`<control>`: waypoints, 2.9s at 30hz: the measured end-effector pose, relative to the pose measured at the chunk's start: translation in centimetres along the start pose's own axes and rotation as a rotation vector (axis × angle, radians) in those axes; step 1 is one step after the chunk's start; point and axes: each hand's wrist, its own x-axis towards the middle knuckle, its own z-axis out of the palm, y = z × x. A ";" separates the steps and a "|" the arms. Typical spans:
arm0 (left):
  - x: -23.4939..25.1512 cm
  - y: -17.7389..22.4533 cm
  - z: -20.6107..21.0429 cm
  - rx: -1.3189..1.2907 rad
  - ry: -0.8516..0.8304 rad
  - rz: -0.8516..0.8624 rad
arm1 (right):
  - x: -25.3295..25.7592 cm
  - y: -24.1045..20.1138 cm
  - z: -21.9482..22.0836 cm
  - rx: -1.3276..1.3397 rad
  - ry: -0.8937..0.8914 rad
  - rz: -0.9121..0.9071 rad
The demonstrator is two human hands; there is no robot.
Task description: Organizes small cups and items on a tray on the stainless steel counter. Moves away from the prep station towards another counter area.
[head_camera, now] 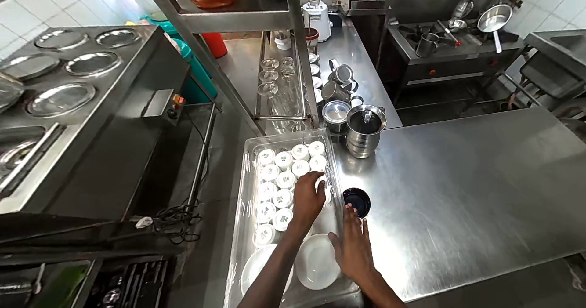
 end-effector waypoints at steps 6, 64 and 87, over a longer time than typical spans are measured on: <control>3.4 1.6 0.9 0.246 -0.032 -0.002 | 0.1 0.0 0.2 0.013 0.020 -0.002; -15.1 4.2 5.3 0.186 -0.298 0.373 | 5.2 5.2 -4.8 0.390 0.395 -0.003; -13.8 5.9 7.8 0.342 -0.505 0.407 | 25.1 -5.0 -6.2 -0.008 -0.082 0.185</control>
